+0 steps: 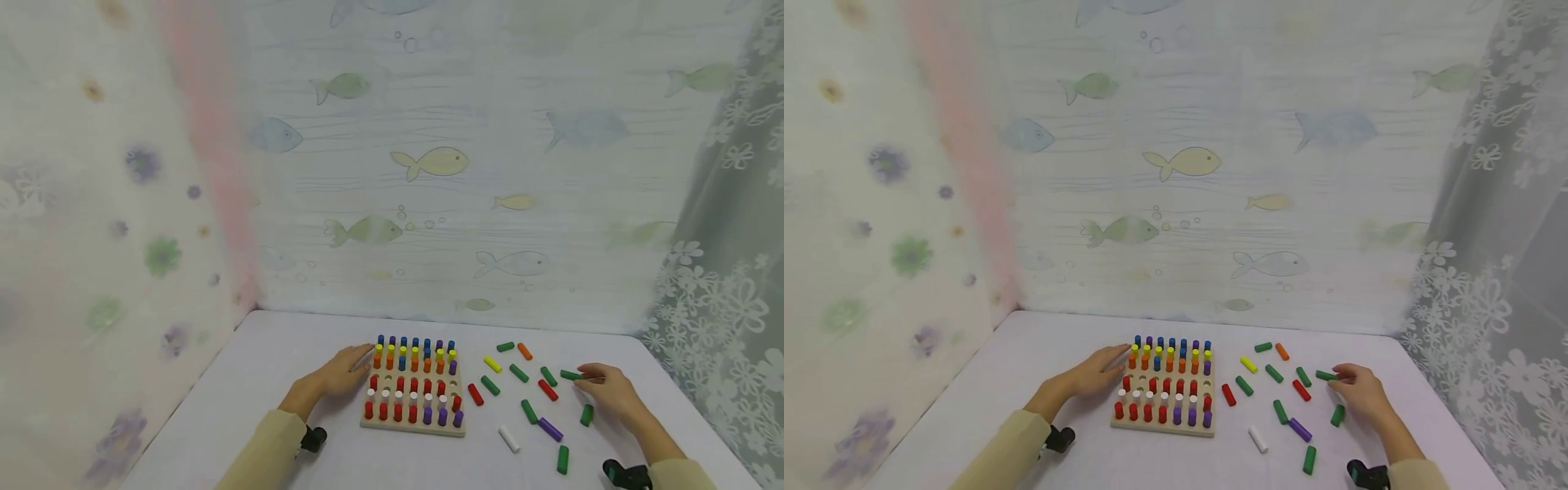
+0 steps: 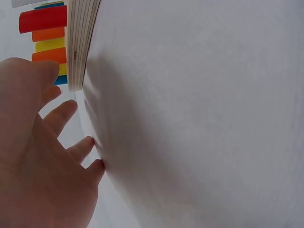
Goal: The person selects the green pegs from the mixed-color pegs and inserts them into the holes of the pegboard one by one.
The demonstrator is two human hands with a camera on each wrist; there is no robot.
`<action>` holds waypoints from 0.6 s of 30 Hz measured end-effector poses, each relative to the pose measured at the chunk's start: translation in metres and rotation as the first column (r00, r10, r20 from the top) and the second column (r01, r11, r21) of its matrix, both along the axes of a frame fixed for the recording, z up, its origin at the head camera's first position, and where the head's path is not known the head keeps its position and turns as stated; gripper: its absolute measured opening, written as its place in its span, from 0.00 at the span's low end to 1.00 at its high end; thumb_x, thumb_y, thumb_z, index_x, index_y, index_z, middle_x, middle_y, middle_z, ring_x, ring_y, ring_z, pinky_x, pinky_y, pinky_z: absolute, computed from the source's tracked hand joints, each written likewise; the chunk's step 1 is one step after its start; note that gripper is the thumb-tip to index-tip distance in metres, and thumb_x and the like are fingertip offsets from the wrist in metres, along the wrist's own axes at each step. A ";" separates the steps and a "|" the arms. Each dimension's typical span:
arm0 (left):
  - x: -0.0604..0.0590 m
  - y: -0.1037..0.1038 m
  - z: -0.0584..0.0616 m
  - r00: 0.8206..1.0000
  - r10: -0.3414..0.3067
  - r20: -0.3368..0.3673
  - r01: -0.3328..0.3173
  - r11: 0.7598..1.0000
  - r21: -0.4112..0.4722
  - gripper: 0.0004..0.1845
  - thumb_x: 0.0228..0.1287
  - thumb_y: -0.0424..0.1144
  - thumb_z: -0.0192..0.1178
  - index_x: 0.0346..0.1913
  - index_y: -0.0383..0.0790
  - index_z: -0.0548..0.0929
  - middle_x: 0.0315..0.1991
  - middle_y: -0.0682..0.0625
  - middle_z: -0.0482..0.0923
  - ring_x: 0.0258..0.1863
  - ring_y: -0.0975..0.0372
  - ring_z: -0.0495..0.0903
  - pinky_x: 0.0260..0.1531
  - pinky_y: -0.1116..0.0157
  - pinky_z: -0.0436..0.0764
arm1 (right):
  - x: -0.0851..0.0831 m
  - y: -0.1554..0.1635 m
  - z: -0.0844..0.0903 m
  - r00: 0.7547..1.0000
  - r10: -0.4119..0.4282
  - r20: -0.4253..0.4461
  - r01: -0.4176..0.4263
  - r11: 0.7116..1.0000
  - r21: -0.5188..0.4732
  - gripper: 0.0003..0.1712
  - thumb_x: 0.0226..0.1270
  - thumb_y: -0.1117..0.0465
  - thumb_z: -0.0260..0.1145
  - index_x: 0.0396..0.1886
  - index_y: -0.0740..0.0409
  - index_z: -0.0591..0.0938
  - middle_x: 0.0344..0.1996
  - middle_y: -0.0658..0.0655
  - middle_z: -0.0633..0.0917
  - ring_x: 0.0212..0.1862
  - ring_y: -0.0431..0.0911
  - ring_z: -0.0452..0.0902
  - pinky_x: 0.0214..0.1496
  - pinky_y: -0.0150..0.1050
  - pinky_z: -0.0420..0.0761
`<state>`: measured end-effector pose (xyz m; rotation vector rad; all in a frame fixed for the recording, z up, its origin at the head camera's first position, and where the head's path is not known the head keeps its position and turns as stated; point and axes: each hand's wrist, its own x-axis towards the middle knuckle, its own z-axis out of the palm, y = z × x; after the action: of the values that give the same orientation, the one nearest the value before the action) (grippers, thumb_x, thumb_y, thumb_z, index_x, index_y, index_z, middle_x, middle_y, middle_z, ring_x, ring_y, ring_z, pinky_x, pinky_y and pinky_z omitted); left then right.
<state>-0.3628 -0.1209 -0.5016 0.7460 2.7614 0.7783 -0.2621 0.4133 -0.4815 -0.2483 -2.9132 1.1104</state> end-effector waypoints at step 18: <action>-0.001 0.005 -0.003 0.999 0.033 0.014 -0.031 0.996 -0.078 0.29 0.81 0.46 0.47 0.79 0.44 0.64 0.77 0.45 0.65 0.79 0.41 0.51 0.76 0.39 0.50 | -0.010 -0.002 -0.003 1.000 0.029 0.000 -0.029 0.996 0.088 0.20 0.72 0.61 0.65 0.54 0.75 0.80 0.47 0.71 0.83 0.51 0.64 0.78 0.52 0.60 0.79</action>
<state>-0.3639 -0.1159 -0.5047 0.6798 2.7784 0.6751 -0.2724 0.4115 -0.4848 -0.2038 -2.9653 0.9818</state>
